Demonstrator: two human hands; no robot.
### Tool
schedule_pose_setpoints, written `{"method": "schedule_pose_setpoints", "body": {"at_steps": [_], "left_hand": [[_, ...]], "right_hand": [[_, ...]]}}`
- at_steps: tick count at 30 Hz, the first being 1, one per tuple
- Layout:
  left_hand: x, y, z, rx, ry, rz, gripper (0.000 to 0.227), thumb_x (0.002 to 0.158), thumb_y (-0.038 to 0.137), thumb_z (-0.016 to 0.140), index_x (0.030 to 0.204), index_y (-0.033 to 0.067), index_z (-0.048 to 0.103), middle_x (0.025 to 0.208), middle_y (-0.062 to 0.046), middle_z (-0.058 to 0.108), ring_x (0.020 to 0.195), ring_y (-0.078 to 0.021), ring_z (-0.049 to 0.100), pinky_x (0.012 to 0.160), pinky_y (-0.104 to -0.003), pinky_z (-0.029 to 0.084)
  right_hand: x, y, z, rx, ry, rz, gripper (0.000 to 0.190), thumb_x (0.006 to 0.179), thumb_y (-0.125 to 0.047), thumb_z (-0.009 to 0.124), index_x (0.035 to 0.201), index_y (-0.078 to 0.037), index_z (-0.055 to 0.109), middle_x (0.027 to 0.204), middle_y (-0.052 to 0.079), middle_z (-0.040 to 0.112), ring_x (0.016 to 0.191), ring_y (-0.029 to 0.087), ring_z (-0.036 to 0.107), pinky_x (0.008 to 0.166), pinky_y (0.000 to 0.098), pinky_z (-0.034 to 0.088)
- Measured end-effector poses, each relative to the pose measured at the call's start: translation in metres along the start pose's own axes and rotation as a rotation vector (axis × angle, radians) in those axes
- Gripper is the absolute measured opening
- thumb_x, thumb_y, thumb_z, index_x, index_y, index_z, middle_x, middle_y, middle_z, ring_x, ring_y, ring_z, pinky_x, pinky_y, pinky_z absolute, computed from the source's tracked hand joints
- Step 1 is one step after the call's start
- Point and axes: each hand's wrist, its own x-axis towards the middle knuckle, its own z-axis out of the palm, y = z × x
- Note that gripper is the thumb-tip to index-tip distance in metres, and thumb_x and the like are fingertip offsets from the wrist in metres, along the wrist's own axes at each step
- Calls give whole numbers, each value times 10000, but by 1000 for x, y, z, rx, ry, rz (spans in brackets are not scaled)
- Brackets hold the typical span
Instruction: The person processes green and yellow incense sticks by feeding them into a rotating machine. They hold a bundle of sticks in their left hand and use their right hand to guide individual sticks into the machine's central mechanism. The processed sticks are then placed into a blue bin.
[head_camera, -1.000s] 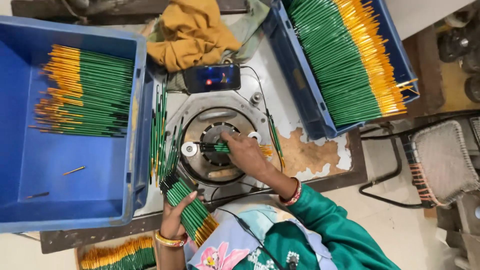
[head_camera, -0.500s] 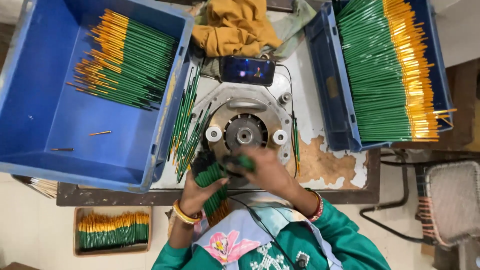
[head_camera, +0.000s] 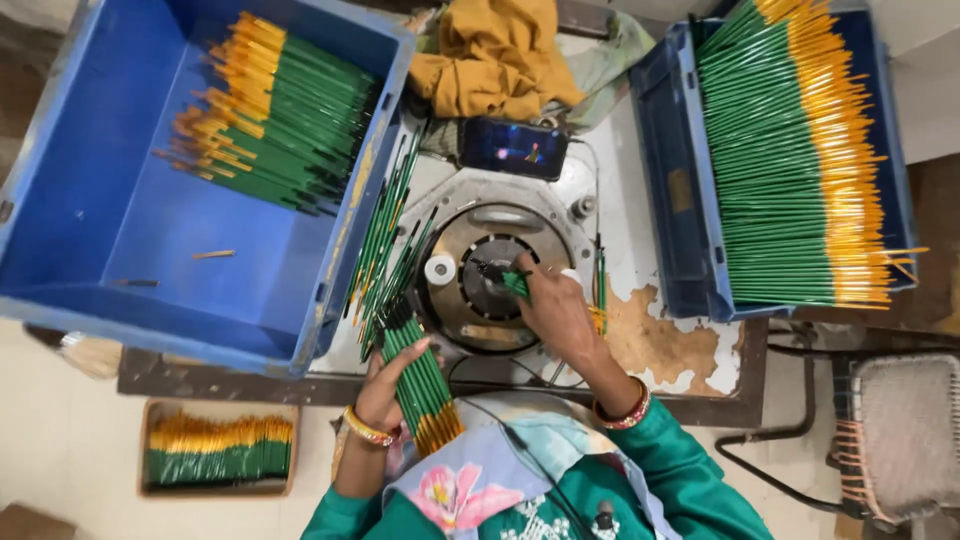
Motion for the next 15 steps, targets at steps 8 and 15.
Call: {"method": "schedule_pose_setpoints", "body": {"at_steps": [8, 15], "left_hand": [[-17, 10, 18, 122, -127, 59, 334, 844, -1, 760, 1143, 2, 611, 951, -116, 709, 840, -277, 761, 678, -405, 646], [-15, 4, 26, 379, -257, 295, 480, 794, -57, 787, 1227, -3, 584, 1027, -133, 752, 922, -233, 770, 830, -374, 659]], "right_hand": [[-6, 8, 18, 42, -3, -26, 469, 805, -16, 735, 1252, -32, 594, 970, 231, 705, 887, 432, 684, 765, 506, 534], [-27, -69, -43, 339, -11, -220, 441, 773, -56, 783, 1188, -22, 637, 1046, 205, 736, 947, 385, 717, 813, 433, 566]]}}
